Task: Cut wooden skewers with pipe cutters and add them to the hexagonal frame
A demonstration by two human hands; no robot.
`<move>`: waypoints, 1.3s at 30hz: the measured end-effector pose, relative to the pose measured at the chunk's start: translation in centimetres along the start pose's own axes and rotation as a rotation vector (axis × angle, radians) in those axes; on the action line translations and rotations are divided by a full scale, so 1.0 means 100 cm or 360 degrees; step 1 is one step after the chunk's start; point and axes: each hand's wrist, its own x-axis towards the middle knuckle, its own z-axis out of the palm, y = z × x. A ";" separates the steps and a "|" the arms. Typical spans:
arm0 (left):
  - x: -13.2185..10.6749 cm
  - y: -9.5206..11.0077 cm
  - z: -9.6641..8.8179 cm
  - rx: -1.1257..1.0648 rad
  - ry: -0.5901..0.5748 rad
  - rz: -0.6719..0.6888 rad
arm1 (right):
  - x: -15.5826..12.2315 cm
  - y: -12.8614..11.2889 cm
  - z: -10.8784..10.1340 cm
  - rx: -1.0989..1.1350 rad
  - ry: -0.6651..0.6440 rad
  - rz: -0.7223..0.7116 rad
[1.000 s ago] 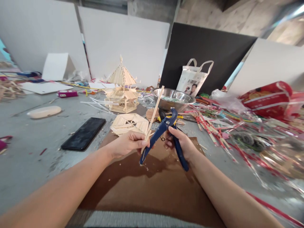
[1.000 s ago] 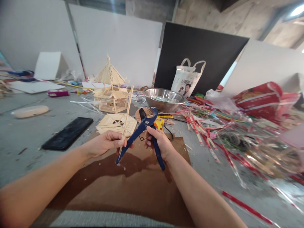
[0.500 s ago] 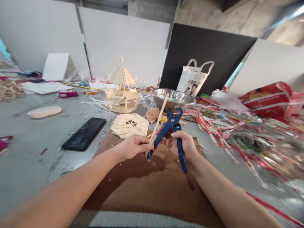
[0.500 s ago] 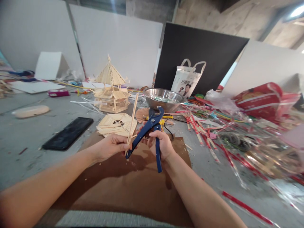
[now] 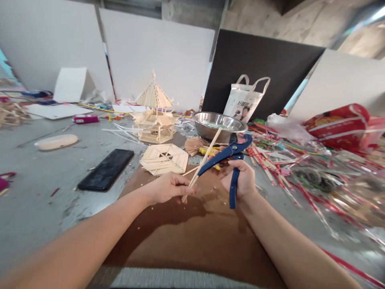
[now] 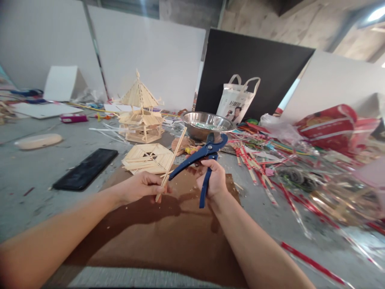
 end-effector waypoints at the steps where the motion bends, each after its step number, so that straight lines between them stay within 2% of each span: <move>1: 0.000 -0.001 0.000 0.0016 -0.0056 -0.0015 | 0.001 -0.001 -0.001 0.0034 0.0001 -0.0045; 4: -0.001 -0.002 -0.002 0.0028 -0.0148 -0.0028 | 0.005 -0.006 -0.005 0.0092 0.0027 -0.0132; 9: 0.000 -0.002 0.002 -0.0175 0.0016 -0.0020 | 0.004 -0.005 -0.002 0.0051 0.0106 -0.0102; 13: 0.001 -0.001 0.010 -0.0350 0.0028 -0.0023 | -0.002 0.004 0.004 -0.0058 0.0003 -0.0162; 18: 0.005 -0.002 0.012 -0.0538 0.0432 0.0077 | -0.005 0.007 0.004 -0.0171 -0.0092 -0.0143; 21: 0.006 -0.001 0.008 -0.0587 0.0538 0.0086 | -0.005 0.007 0.004 -0.0201 -0.0093 -0.0151; 30: 0.004 -0.001 0.003 -0.0365 0.0515 0.0007 | -0.005 0.010 0.002 -0.0196 -0.0117 -0.0148; 35: 0.004 0.001 0.005 -0.0359 0.0498 0.0008 | -0.004 0.009 0.003 -0.0293 -0.0058 -0.0203; 37: 0.001 0.003 0.007 -0.0335 0.0347 0.0042 | -0.003 0.006 0.004 -0.0289 -0.0015 -0.0257; 39: -0.004 0.006 0.010 -0.0295 0.0020 0.0024 | 0.001 0.002 0.002 -0.0294 0.0085 -0.0346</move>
